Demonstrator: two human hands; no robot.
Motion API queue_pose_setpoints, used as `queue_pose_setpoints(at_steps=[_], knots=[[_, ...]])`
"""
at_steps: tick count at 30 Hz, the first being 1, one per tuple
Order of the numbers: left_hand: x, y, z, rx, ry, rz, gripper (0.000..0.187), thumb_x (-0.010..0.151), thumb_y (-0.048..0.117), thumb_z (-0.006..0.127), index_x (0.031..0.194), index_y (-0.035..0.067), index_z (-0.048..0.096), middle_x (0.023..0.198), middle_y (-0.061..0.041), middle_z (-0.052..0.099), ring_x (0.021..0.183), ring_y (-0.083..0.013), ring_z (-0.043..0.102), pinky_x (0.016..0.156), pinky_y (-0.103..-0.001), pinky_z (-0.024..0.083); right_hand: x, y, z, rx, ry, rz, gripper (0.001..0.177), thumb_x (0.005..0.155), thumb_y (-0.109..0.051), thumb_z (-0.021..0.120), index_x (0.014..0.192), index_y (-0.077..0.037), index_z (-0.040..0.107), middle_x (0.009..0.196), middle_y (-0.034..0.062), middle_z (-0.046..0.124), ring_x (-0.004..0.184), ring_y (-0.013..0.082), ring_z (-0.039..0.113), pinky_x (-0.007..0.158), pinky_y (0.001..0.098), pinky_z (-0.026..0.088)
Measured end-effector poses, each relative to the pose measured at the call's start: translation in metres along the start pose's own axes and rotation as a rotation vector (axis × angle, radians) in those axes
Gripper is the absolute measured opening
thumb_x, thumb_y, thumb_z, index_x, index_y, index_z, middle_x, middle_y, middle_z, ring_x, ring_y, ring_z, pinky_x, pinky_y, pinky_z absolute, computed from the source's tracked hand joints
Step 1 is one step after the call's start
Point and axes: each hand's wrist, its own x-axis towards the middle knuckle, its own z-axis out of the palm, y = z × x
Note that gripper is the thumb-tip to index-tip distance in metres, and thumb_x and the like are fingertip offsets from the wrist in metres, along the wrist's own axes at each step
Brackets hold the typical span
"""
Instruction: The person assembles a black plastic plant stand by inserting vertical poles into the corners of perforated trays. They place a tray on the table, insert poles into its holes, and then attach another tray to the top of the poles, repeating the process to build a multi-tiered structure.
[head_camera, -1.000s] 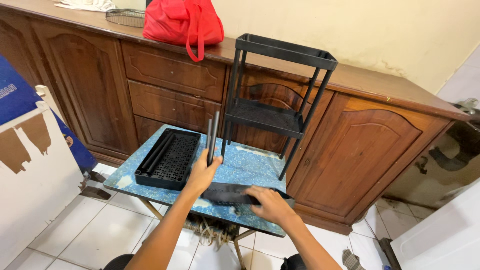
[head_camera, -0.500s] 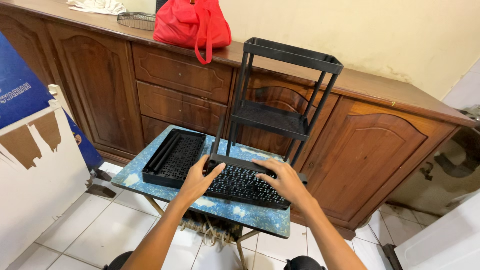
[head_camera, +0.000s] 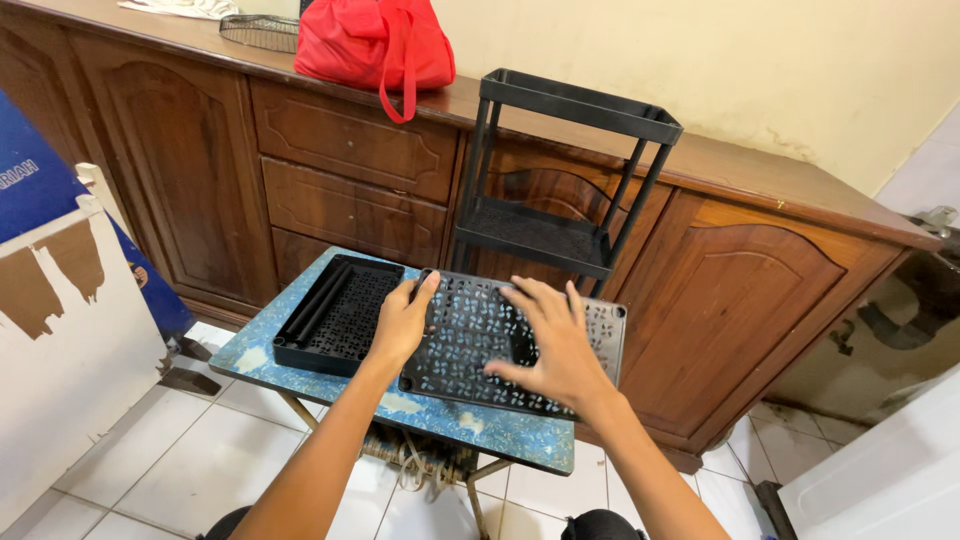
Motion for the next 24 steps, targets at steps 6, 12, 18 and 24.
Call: queue_pose_setpoints(at_steps=[6,12,18,24], knots=[[0.025,0.002,0.011,-0.087,0.056,-0.049,0.056,0.095,0.056,0.059,0.099,0.002,0.073,0.076,-0.004,0.066,0.066,-0.011,0.059,0.065,-0.033,0.05,-0.003,-0.021,-0.003,0.011,-0.223,-0.061,0.126,0.053,-0.059,0.092,0.152,-0.01,0.034,0.161,0.0209,0.02,0.152,0.04,0.012,0.12,0.0623,0.0],[0.053,-0.009,0.016,-0.204,-0.007,-0.171,0.065,0.095,0.056,0.057,0.094,-0.006,0.073,0.079,-0.008,0.071,0.071,-0.0145,0.066,0.07,-0.035,0.053,0.005,-0.014,-0.006,-0.13,-0.267,-0.07,0.107,0.056,-0.008,0.081,0.153,-0.016,0.037,0.163,0.0169,0.025,0.153,0.0351,0.018,0.124,0.059,0.008],[0.082,-0.038,0.023,0.25,0.022,-0.137,0.082,0.099,0.065,0.045,0.111,-0.012,0.069,0.113,-0.028,0.072,0.111,-0.0366,0.069,0.094,-0.046,0.051,0.002,-0.002,0.011,-0.244,-0.229,-0.095,0.098,0.06,0.011,0.063,0.152,-0.014,0.042,0.159,0.0144,0.039,0.147,0.0378,0.032,0.119,0.0597,0.024],[0.084,-0.049,0.024,0.402,-0.011,-0.203,0.084,0.099,0.063,0.042,0.128,-0.012,0.063,0.136,-0.035,0.059,0.133,-0.0447,0.055,0.111,-0.048,0.042,-0.005,-0.001,0.026,-0.209,-0.205,-0.042,0.091,0.063,0.012,0.063,0.149,-0.012,0.045,0.156,0.0131,0.045,0.144,0.0385,0.039,0.115,0.0589,0.032]])
